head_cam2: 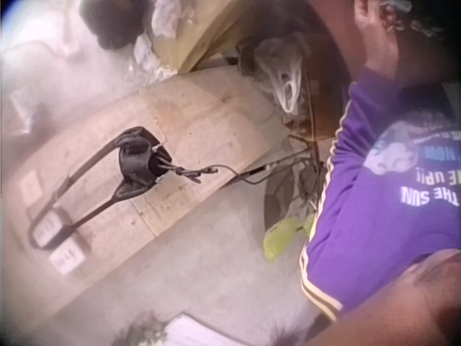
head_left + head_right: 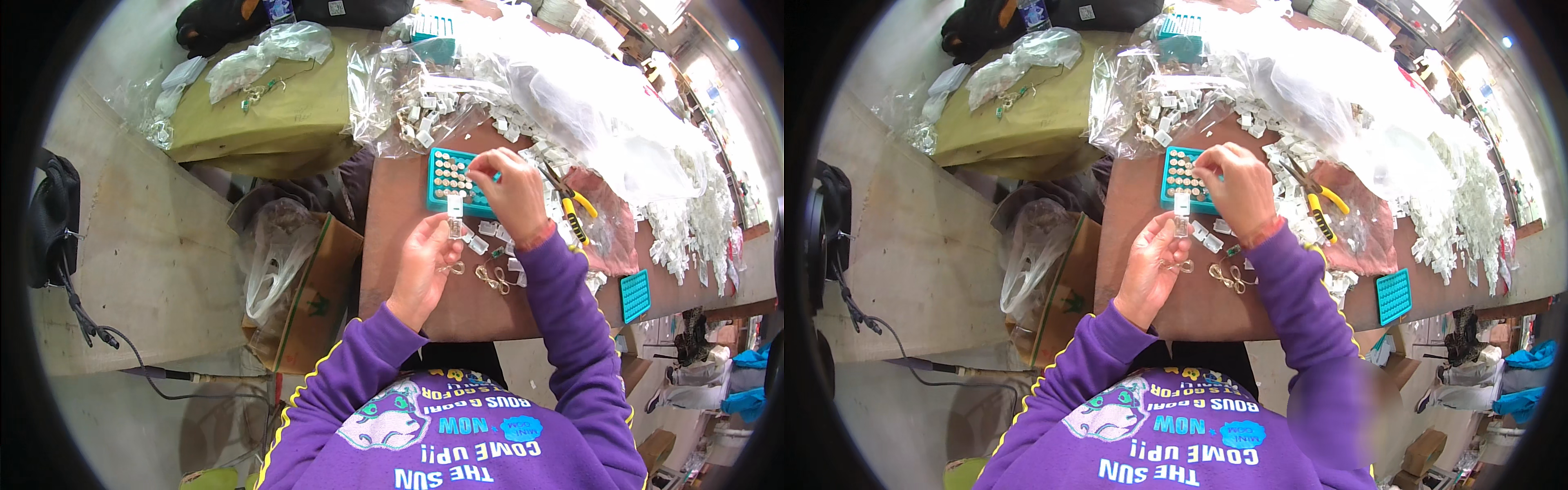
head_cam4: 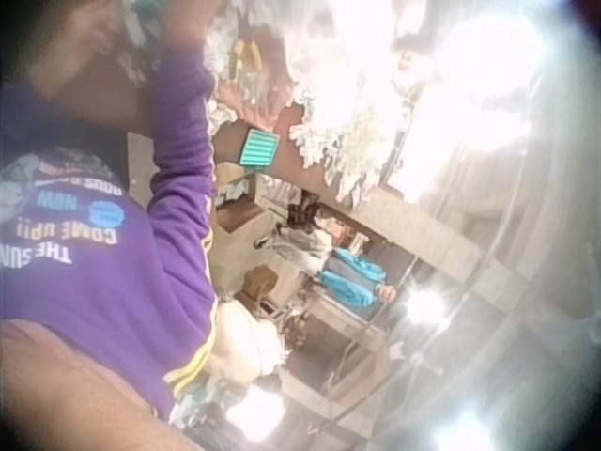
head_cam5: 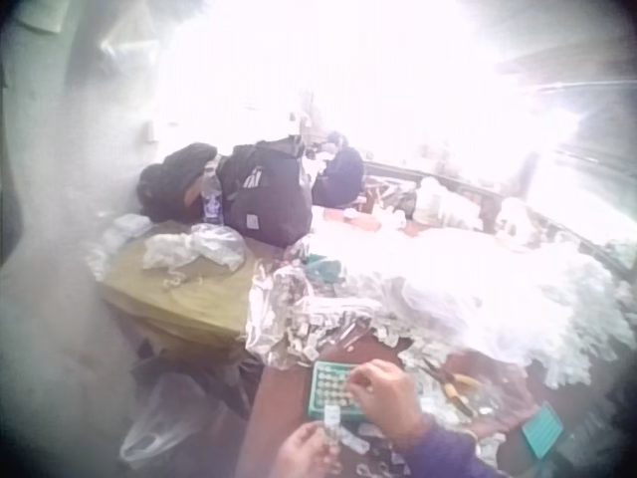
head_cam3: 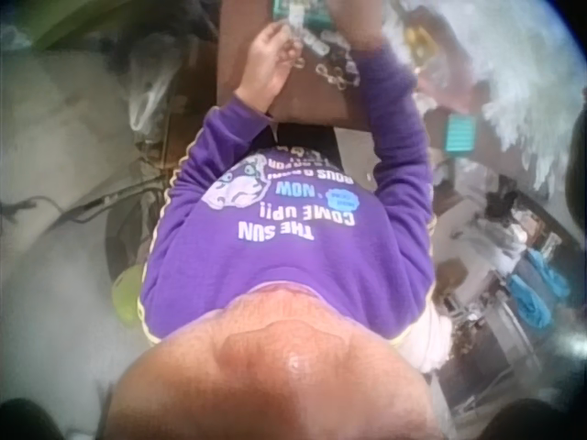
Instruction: The person repeatedly picks small white plastic housings and metal pins from a cluttered table, inserts the pins into the housings, and places the assembled units into a teal tray. The person also handles a small white cylindrical object and a bundle of wires during the process.
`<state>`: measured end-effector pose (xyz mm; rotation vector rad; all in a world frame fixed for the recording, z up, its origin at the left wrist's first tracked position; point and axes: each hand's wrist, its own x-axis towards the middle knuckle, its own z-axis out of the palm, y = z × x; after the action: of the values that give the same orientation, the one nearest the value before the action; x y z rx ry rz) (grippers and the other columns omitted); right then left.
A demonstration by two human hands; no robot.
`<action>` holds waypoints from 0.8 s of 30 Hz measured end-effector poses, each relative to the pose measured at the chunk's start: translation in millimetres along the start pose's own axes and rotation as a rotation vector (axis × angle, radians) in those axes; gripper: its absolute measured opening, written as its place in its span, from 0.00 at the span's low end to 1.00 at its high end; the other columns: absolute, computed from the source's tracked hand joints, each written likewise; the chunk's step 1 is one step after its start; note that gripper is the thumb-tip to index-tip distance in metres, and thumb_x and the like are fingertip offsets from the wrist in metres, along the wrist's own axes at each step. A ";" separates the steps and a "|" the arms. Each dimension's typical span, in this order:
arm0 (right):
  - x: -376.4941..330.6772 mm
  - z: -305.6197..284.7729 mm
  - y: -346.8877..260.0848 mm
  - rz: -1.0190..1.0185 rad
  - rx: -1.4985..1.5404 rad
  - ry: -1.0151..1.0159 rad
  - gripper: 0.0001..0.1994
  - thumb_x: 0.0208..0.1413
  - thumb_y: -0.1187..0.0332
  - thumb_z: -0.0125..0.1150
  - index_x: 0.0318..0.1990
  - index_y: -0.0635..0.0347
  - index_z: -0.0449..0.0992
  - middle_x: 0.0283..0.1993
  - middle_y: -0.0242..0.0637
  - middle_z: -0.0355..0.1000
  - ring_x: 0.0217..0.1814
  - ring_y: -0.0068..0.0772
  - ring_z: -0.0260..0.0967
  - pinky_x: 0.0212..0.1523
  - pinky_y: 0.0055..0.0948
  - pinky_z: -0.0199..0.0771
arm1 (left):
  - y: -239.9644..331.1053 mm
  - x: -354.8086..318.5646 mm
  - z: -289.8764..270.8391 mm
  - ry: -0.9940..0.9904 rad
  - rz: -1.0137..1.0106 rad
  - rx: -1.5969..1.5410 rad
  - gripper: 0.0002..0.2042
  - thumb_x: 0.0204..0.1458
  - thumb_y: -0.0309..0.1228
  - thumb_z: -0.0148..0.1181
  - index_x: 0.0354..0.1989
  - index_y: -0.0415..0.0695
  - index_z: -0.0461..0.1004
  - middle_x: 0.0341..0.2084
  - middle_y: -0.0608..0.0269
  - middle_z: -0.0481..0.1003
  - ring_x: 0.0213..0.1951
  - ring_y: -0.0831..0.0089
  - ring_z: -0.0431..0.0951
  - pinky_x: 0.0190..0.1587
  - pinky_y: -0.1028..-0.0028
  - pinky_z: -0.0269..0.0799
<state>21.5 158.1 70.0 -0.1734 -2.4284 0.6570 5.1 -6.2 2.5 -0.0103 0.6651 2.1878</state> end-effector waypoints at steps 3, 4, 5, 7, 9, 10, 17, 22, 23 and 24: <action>-30.6 -10.6 -24.1 0.003 0.079 -0.081 0.02 0.48 0.73 0.63 0.30 0.58 0.76 0.29 0.37 0.71 0.30 0.41 0.72 0.30 0.33 0.72 | -1.4 0.5 -0.4 -0.011 0.002 0.019 0.10 0.60 0.31 0.55 0.47 0.43 0.70 0.37 0.61 0.76 0.33 0.78 0.74 0.34 0.81 0.71; -40.6 -10.8 -30.0 0.019 0.101 -0.105 0.02 0.48 0.74 0.63 0.30 0.58 0.76 0.29 0.37 0.70 0.29 0.41 0.72 0.29 0.34 0.72 | -2.4 0.9 -0.3 -0.007 -0.002 0.028 0.09 0.60 0.30 0.55 0.47 0.42 0.70 0.37 0.62 0.75 0.34 0.79 0.74 0.35 0.81 0.71; -47.0 -7.8 -33.4 -0.029 0.042 -0.050 0.03 0.48 0.74 0.64 0.30 0.58 0.76 0.29 0.37 0.70 0.28 0.41 0.72 0.28 0.33 0.72 | -3.5 1.0 -0.3 -0.005 0.000 0.030 0.09 0.60 0.30 0.55 0.47 0.42 0.70 0.37 0.62 0.75 0.34 0.79 0.74 0.35 0.81 0.71; -56.8 -3.1 -36.4 0.012 0.059 -0.004 0.03 0.48 0.74 0.64 0.31 0.58 0.76 0.29 0.37 0.70 0.28 0.40 0.72 0.28 0.33 0.72 | -5.3 0.1 -0.1 -0.002 0.007 0.048 0.09 0.60 0.30 0.55 0.47 0.42 0.71 0.37 0.63 0.75 0.34 0.80 0.74 0.35 0.81 0.71; -62.4 -1.0 -36.1 0.071 0.107 0.023 0.03 0.48 0.74 0.64 0.31 0.59 0.76 0.30 0.37 0.71 0.28 0.38 0.72 0.28 0.32 0.71 | -5.4 -1.0 -0.3 -0.004 0.020 0.080 0.09 0.60 0.30 0.56 0.46 0.42 0.71 0.37 0.65 0.75 0.33 0.80 0.73 0.35 0.81 0.70; -63.4 -1.3 -35.0 0.130 0.163 -0.009 0.03 0.48 0.74 0.64 0.31 0.59 0.76 0.30 0.37 0.71 0.28 0.38 0.72 0.28 0.31 0.71 | -5.0 -1.7 -0.4 -0.017 0.023 0.099 0.09 0.60 0.30 0.56 0.46 0.42 0.71 0.37 0.65 0.75 0.33 0.81 0.73 0.34 0.81 0.70; -63.4 -7.3 -29.7 0.198 0.208 -0.102 0.03 0.48 0.74 0.63 0.32 0.59 0.77 0.29 0.38 0.72 0.29 0.38 0.72 0.29 0.30 0.71 | -3.9 -3.9 1.6 -0.035 0.031 0.179 0.08 0.60 0.30 0.56 0.44 0.41 0.71 0.34 0.66 0.74 0.31 0.82 0.70 0.32 0.81 0.68; -71.7 1.0 -33.7 0.084 0.075 -0.010 0.07 0.47 0.75 0.62 0.35 0.57 0.79 0.30 0.36 0.73 0.30 0.38 0.72 0.31 0.31 0.71 | -3.6 -4.7 3.0 0.011 0.036 0.164 0.09 0.60 0.31 0.56 0.44 0.42 0.71 0.32 0.69 0.73 0.29 0.83 0.68 0.31 0.82 0.66; -75.6 3.7 -35.8 0.009 0.006 0.039 0.08 0.46 0.76 0.61 0.36 0.56 0.79 0.30 0.35 0.73 0.30 0.38 0.72 0.31 0.31 0.71 | -3.6 -4.8 3.0 0.012 0.035 0.146 0.09 0.60 0.32 0.56 0.44 0.42 0.71 0.32 0.69 0.73 0.29 0.83 0.67 0.31 0.82 0.66; -78.6 5.6 -36.8 -0.064 -0.046 0.088 0.10 0.45 0.76 0.61 0.37 0.56 0.79 0.30 0.34 0.73 0.30 0.38 0.73 0.31 0.31 0.71 | -3.7 -4.9 3.0 0.011 0.032 0.123 0.09 0.60 0.32 0.56 0.44 0.42 0.71 0.32 0.70 0.73 0.28 0.83 0.66 0.31 0.82 0.66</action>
<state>82.7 102.5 42.9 -0.1399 -2.3559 0.5543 11.6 -6.4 4.5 0.0529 0.8093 2.1748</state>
